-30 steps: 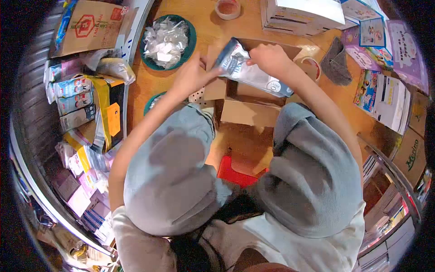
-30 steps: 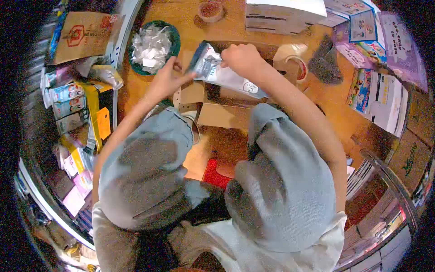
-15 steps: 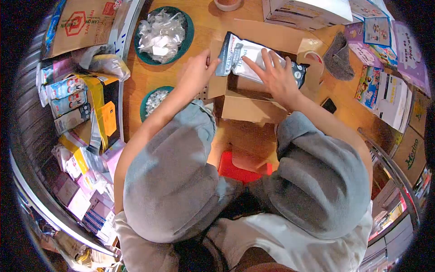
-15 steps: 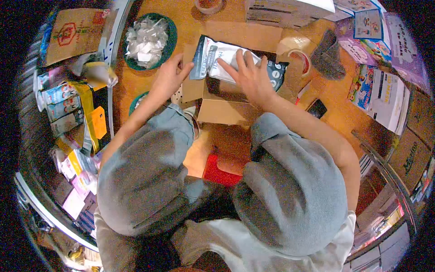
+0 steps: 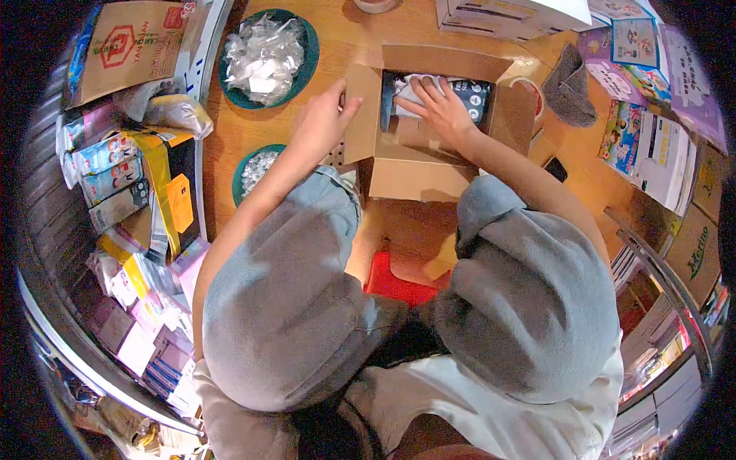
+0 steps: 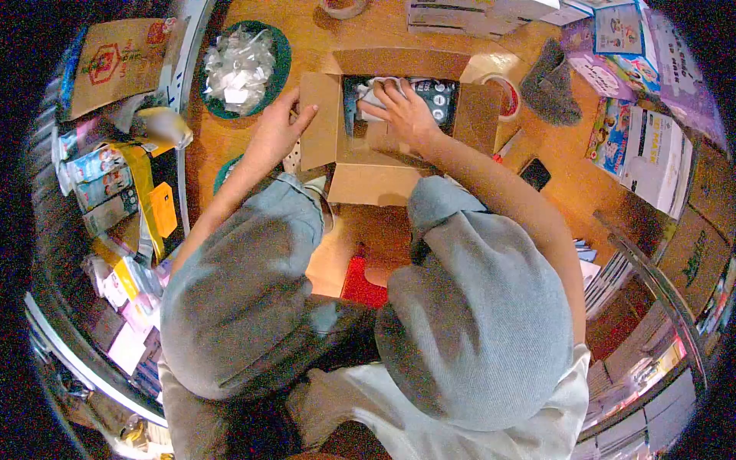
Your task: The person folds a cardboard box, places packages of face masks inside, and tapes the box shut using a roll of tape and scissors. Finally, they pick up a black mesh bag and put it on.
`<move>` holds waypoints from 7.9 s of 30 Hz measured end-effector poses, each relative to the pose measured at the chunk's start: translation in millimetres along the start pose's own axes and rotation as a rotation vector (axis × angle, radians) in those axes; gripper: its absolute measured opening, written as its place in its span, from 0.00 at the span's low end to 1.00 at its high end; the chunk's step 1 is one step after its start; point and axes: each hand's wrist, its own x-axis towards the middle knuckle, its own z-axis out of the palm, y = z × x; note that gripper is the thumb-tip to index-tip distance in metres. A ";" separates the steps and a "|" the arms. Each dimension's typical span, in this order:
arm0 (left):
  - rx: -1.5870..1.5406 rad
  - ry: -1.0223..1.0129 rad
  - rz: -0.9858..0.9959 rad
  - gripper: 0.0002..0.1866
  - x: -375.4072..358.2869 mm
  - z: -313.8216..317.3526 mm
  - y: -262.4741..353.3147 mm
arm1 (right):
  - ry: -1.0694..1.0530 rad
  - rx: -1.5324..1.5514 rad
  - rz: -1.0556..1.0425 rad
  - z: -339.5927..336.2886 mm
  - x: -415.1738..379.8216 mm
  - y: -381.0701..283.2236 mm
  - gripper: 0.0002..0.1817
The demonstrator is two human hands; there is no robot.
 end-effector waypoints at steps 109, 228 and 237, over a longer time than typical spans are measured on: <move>0.418 -1.040 0.444 0.30 18.9 83.5 64.1 | 0.198 1.724 1.005 -16.8 -130.5 72.7 0.17; 0.613 -0.138 0.715 0.29 8.5 57.4 1.0 | 0.208 0.741 0.477 -18.3 -71.4 36.6 0.15; 0.634 -0.135 0.683 0.34 -0.5 60.7 7.7 | 0.403 0.929 0.495 -12.3 -81.6 43.6 0.13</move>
